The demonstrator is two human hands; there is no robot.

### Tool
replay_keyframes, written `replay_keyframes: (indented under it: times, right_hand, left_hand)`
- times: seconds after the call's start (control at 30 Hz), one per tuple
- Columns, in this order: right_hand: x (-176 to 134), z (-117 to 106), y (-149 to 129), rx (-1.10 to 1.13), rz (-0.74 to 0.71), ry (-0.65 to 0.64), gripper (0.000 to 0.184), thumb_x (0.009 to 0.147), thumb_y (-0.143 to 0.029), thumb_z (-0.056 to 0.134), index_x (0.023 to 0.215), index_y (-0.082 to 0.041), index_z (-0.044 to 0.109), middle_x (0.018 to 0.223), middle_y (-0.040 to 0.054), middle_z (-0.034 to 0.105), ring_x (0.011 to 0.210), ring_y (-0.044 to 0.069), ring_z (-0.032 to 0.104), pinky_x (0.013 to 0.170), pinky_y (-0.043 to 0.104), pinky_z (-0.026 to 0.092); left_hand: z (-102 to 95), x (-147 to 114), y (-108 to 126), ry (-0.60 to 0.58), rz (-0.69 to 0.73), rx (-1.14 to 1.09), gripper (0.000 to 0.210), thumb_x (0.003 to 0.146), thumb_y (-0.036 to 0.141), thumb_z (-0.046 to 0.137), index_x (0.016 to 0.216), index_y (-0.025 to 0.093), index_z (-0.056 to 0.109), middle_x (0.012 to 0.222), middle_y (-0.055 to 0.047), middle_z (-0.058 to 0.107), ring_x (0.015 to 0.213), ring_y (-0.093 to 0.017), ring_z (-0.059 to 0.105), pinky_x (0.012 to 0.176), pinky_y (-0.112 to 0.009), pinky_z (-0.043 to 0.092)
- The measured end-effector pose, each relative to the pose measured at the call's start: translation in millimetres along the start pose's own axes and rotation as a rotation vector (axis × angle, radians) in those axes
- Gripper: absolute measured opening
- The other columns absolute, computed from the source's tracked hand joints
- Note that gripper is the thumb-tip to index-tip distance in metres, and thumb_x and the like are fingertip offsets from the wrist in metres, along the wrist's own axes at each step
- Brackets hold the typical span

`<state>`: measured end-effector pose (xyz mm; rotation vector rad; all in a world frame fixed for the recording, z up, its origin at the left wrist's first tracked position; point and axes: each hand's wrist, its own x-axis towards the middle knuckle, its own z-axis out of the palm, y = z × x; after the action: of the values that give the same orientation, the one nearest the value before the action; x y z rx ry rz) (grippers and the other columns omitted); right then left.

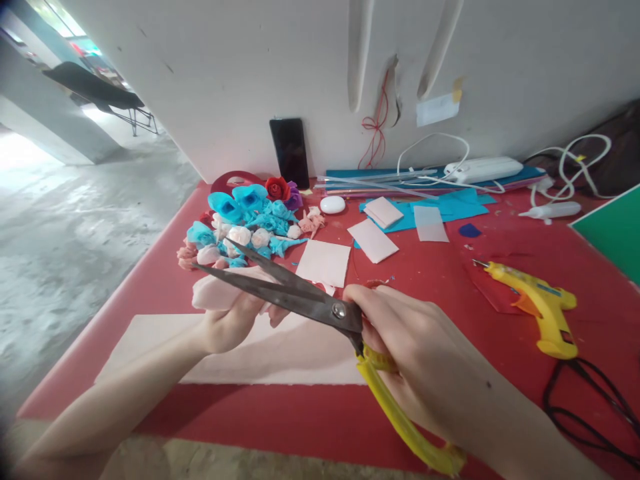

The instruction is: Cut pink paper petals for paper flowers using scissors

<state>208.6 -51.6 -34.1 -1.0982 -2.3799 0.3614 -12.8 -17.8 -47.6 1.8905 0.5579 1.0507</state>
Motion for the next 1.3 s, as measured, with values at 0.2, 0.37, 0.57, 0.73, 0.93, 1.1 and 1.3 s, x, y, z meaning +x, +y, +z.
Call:
replay_keyframes:
  times: [0.2, 0.37, 0.57, 0.73, 0.93, 1.1, 1.3]
  right_hand:
    - [-1.6, -4.1, 1.5, -0.072, -0.027, -0.011, 0.024, 0.076, -0.006, 0.036, 0.094, -0.021, 0.045, 0.061, 0.0014, 0.053, 0.053, 0.019, 0.056, 0.042, 0.027, 0.039]
    - [-1.3, -6.2, 2.0, -0.102, -0.019, -0.02, 0.024, 0.077, -0.007, 0.037, 0.095, -0.021, 0.045, 0.062, 0.0023, 0.053, 0.053, 0.02, 0.057, 0.042, 0.028, 0.04]
    - [-3.2, -4.4, 2.2, -0.091, -0.02, -0.02, 0.024, 0.076, -0.006, 0.038, 0.094, -0.021, 0.046, 0.065, 0.0036, 0.057, 0.056, 0.021, 0.059, 0.041, 0.028, 0.039]
    - [-3.1, -3.9, 3.2, -0.077, -0.023, -0.01, 0.025, 0.076, -0.006, 0.037, 0.094, -0.021, 0.046, 0.066, 0.0041, 0.058, 0.057, 0.021, 0.06, 0.04, 0.028, 0.038]
    - [-2.6, -4.4, 4.6, -0.089, -0.029, 0.002, 0.024, 0.08, -0.008, 0.037, 0.099, -0.02, 0.045, 0.066, 0.0041, 0.059, 0.059, 0.022, 0.063, 0.043, 0.029, 0.041]
    - [-3.5, -5.8, 5.0, -0.103, -0.036, 0.025, 0.024, 0.081, -0.009, 0.037, 0.1, -0.021, 0.046, 0.063, 0.003, 0.059, 0.056, 0.022, 0.062, 0.044, 0.029, 0.041]
    - [-4.5, -3.4, 6.5, -0.098, 0.002, 0.037, 0.026, 0.079, -0.007, 0.038, 0.096, -0.022, 0.049, 0.057, -0.0003, 0.06, 0.05, 0.019, 0.061, 0.041, 0.027, 0.036]
  left_hand:
    - [-1.0, -0.2, -0.1, -0.014, 0.004, 0.008, 0.039, 0.093, 0.039, 0.03, 0.066, 0.017, 0.046, 0.056, 0.001, 0.046, 0.052, -0.01, 0.046, 0.052, -0.023, 0.039]
    - [-2.0, -1.1, -0.6, -0.037, -0.02, 0.028, 0.038, 0.093, 0.038, 0.028, 0.068, 0.017, 0.048, 0.057, 0.001, 0.047, 0.053, -0.01, 0.046, 0.053, -0.023, 0.04]
    - [0.1, -0.5, -0.2, -0.012, -0.036, -0.019, 0.037, 0.093, 0.038, 0.031, 0.065, 0.018, 0.045, 0.054, 0.001, 0.046, 0.052, -0.011, 0.048, 0.053, -0.024, 0.042]
    - [0.2, -0.6, -0.4, -0.019, -0.036, -0.023, 0.038, 0.093, 0.038, 0.031, 0.065, 0.017, 0.046, 0.055, 0.001, 0.047, 0.053, -0.01, 0.048, 0.053, -0.023, 0.042]
    - [0.7, -1.0, -1.9, -0.023, -0.028, -0.04, 0.038, 0.093, 0.036, 0.031, 0.064, 0.017, 0.046, 0.056, 0.001, 0.046, 0.053, -0.01, 0.047, 0.053, -0.023, 0.041]
    - [1.4, -0.8, -2.4, -0.025, -0.038, -0.049, 0.037, 0.093, 0.036, 0.032, 0.062, 0.018, 0.043, 0.055, 0.001, 0.046, 0.052, -0.01, 0.046, 0.052, -0.024, 0.04]
    - [2.2, -1.3, -1.5, -0.015, -0.071, -0.035, 0.04, 0.093, 0.039, 0.031, 0.063, 0.017, 0.045, 0.054, 0.001, 0.046, 0.053, -0.01, 0.046, 0.053, -0.023, 0.039]
